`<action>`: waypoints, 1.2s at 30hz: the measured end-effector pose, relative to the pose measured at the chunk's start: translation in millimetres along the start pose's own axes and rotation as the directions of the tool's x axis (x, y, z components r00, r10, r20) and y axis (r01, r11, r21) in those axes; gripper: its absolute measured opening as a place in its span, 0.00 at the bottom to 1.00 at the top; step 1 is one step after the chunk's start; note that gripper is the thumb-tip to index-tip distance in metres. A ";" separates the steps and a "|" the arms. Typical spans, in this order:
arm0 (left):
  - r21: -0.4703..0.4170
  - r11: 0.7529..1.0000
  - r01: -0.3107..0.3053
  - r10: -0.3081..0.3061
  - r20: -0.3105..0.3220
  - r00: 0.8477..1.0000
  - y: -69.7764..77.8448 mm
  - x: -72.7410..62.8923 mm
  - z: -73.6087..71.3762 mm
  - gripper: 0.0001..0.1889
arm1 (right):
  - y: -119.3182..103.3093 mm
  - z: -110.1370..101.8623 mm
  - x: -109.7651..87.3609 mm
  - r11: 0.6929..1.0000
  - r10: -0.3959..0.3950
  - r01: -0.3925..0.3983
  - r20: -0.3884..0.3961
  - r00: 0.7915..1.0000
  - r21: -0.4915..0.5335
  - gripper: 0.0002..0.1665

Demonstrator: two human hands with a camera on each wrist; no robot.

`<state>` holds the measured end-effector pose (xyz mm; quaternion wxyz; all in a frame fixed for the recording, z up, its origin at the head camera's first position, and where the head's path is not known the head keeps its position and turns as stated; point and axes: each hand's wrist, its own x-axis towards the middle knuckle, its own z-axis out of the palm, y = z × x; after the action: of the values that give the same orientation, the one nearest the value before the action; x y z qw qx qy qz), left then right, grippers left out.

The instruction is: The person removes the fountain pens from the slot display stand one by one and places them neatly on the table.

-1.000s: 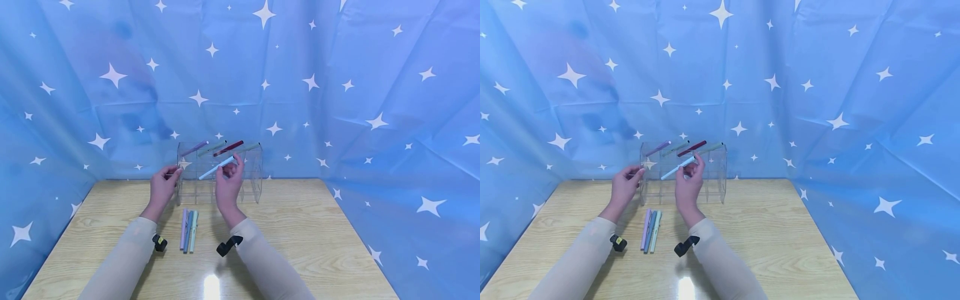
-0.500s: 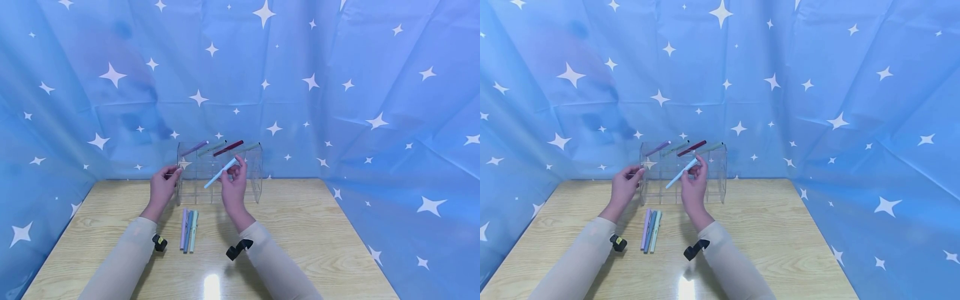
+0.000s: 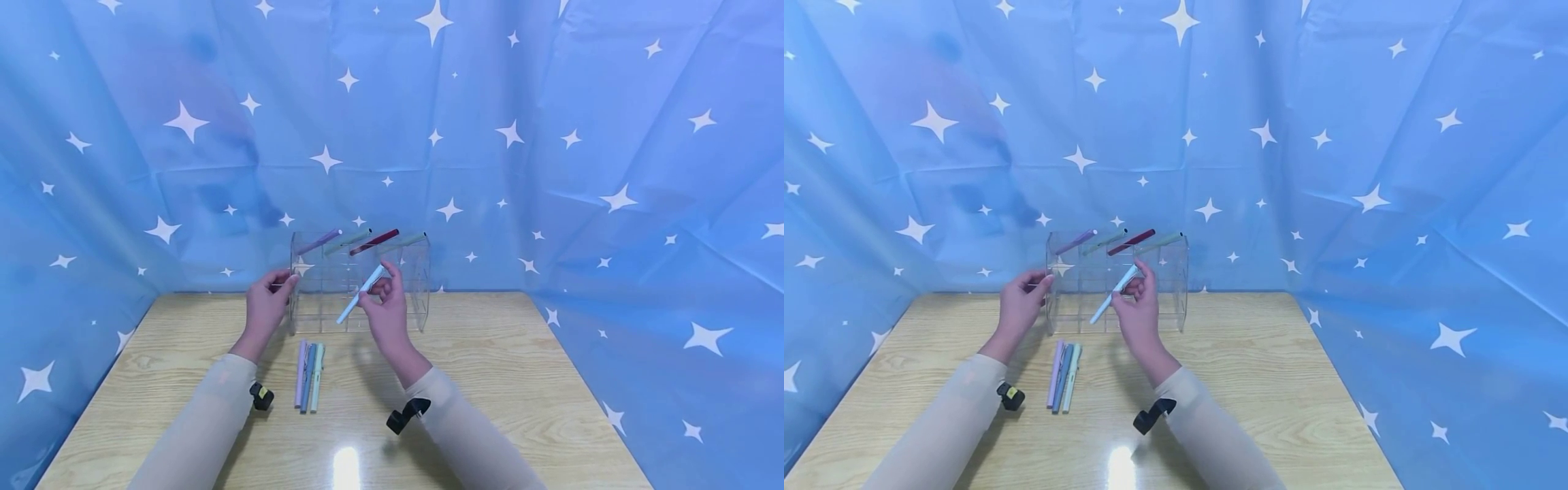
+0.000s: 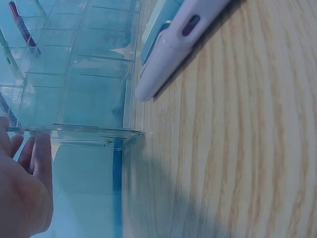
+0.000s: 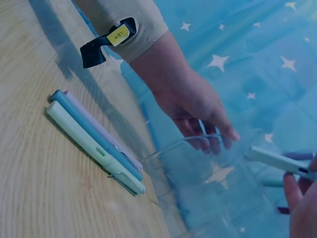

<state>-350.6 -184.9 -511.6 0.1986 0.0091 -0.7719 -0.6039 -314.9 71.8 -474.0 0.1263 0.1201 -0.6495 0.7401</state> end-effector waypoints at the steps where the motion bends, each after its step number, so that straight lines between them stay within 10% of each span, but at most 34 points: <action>1: 0.000 1.000 0.001 -0.001 -0.001 1.000 -0.2 0.0 0.0 0.19 | 0.4 -1.2 -0.5 1.000 0.012 -0.012 0.007 1.000 -0.005 0.47; 36: -0.018 1.000 0.010 -0.010 0.008 1.000 0.5 -0.2 -0.2 0.19 | 22.8 -16.8 -38.6 0.957 0.291 -0.267 0.329 0.898 -0.117 0.47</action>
<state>-350.3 -184.9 -511.1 0.1927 0.0090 -0.7672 -0.6117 -286.6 84.4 -510.6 -0.0918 0.1483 -0.6971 0.6954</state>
